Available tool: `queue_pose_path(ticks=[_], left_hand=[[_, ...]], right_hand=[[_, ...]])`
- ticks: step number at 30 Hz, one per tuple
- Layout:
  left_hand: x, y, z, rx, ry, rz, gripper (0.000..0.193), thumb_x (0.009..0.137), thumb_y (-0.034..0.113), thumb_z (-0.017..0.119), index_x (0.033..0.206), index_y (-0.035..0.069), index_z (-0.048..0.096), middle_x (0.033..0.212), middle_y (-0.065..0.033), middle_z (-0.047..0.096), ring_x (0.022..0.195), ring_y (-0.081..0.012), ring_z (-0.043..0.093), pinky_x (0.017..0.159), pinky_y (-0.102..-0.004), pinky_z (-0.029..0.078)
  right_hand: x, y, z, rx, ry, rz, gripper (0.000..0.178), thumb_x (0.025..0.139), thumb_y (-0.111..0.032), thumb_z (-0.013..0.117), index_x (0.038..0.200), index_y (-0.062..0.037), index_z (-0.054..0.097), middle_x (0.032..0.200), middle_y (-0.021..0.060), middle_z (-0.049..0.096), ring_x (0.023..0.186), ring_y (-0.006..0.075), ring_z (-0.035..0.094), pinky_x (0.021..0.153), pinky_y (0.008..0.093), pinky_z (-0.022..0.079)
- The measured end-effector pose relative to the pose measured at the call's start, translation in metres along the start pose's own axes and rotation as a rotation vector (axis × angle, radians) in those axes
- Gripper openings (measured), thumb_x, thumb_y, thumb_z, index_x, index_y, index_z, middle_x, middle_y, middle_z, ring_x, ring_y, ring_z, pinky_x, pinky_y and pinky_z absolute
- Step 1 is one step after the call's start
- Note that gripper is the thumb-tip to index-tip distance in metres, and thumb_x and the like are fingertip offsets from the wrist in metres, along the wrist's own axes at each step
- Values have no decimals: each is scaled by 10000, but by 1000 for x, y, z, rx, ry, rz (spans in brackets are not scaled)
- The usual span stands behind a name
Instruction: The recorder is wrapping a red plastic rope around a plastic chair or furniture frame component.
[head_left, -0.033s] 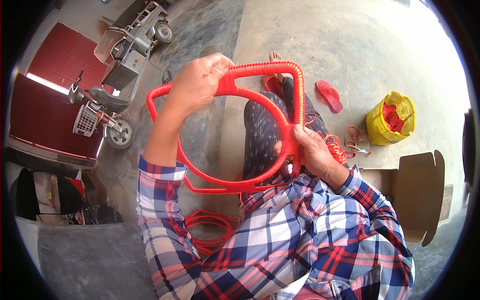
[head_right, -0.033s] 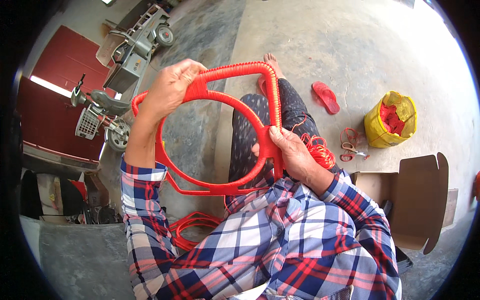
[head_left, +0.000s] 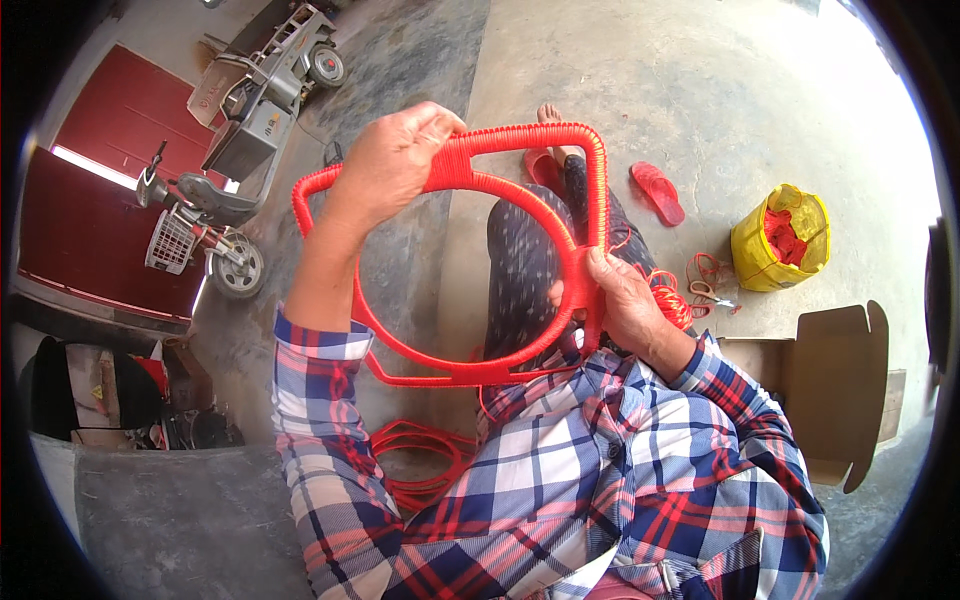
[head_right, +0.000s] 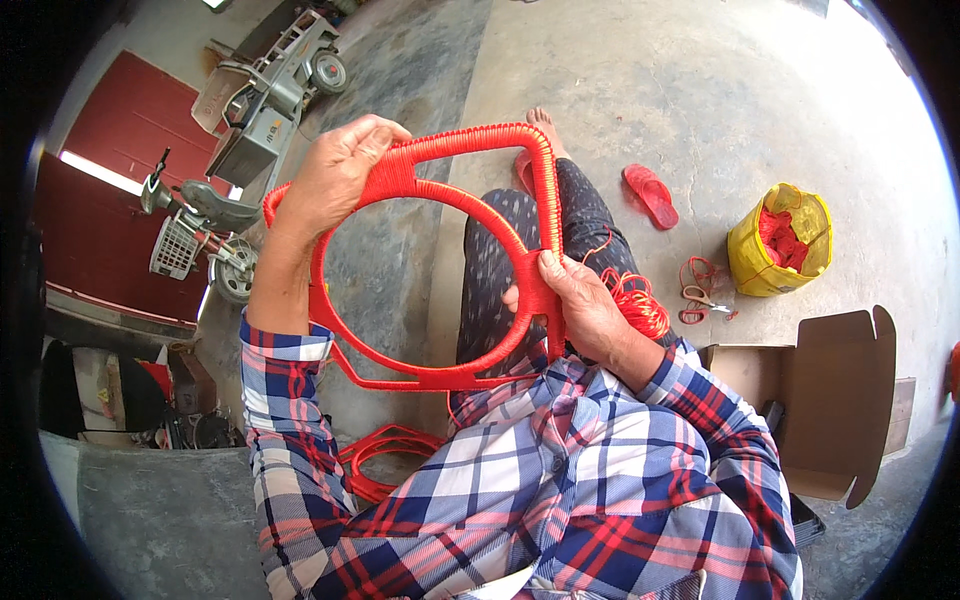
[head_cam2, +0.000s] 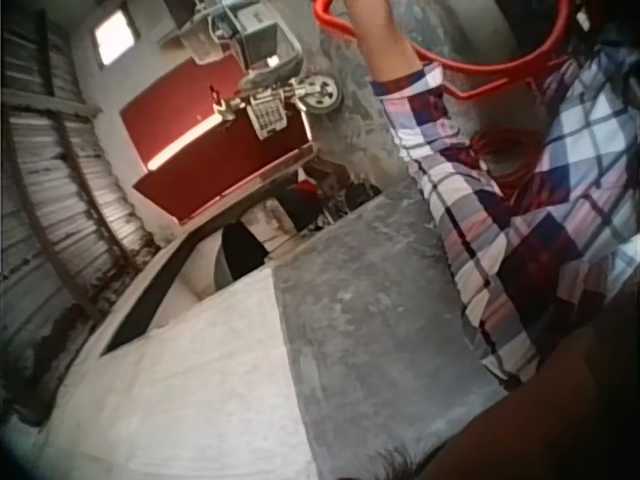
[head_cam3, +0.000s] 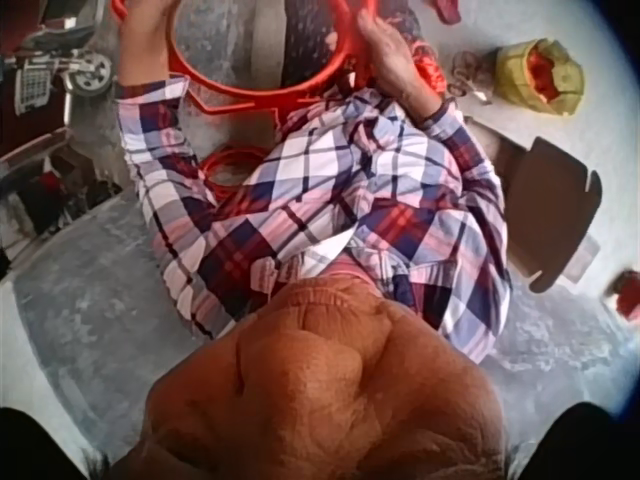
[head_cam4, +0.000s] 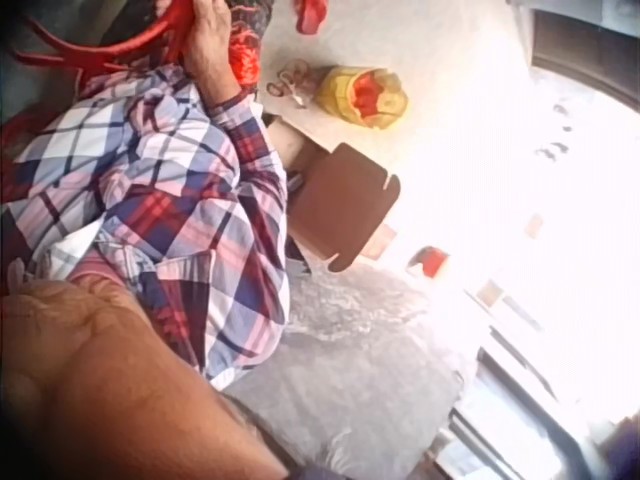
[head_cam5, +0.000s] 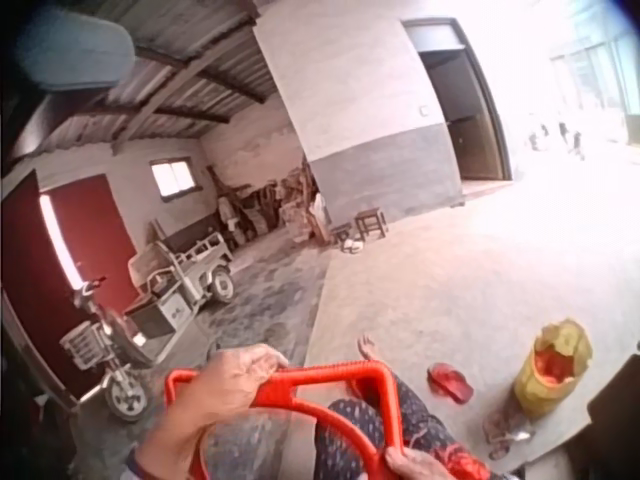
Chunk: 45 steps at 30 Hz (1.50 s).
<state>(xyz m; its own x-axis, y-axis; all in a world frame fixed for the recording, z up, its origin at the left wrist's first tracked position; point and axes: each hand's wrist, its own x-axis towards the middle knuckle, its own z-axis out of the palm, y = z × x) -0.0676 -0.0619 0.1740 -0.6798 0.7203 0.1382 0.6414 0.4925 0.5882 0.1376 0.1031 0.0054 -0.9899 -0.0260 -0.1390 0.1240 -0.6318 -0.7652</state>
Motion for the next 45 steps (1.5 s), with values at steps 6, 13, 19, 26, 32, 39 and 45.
queue_pose_path(ticks=[6,13,19,26,32,39,45], left_hand=[[-8,-3,-11,-289,152,34,191,954,159,546,1022,9,644,759,-126,644,699,-148,602,662,-294,477],[-18,-11,-28,232,271,30,184,936,156,571,990,4,661,742,-81,640,693,-95,573,653,-287,475],[-23,-30,-23,8,145,-50,196,945,182,571,1034,33,662,735,29,593,626,-30,476,566,-209,389],[-21,-20,8,246,172,85,267,853,143,666,1075,-2,630,909,-138,679,818,-245,646,746,-340,507],[-7,-5,33,205,239,193,388,813,200,706,1134,6,605,985,-195,677,875,-352,665,794,-412,513],[17,15,36,365,-57,-136,452,764,405,689,1069,73,655,829,-155,692,852,-340,668,760,-430,509],[21,13,42,453,-115,-225,436,719,440,698,962,79,671,810,-156,683,827,-336,664,749,-428,497]], right_hand=[[9,9,-13,58,54,-37,448,1014,-462,389,1073,-50,556,879,99,692,718,141,659,592,234,501],[15,-13,-31,43,179,-60,447,995,-481,424,1048,-61,567,800,109,692,635,153,652,504,236,453],[16,-37,-40,-62,239,-32,436,998,-474,425,1023,-61,565,760,93,691,605,144,653,493,238,453],[15,-34,-40,-73,228,-2,399,1004,-453,433,1019,-75,562,752,79,689,593,125,646,487,220,442],[15,-34,-32,-76,206,0,382,1005,-449,435,1022,-85,548,752,74,685,592,113,643,483,210,430],[14,-30,-34,-88,174,9,388,1005,-433,442,1058,-65,556,778,98,690,640,153,666,542,247,500],[13,-28,-30,-117,168,12,374,1006,-443,440,1029,-81,535,740,71,676,561,96,598,458,202,388]])
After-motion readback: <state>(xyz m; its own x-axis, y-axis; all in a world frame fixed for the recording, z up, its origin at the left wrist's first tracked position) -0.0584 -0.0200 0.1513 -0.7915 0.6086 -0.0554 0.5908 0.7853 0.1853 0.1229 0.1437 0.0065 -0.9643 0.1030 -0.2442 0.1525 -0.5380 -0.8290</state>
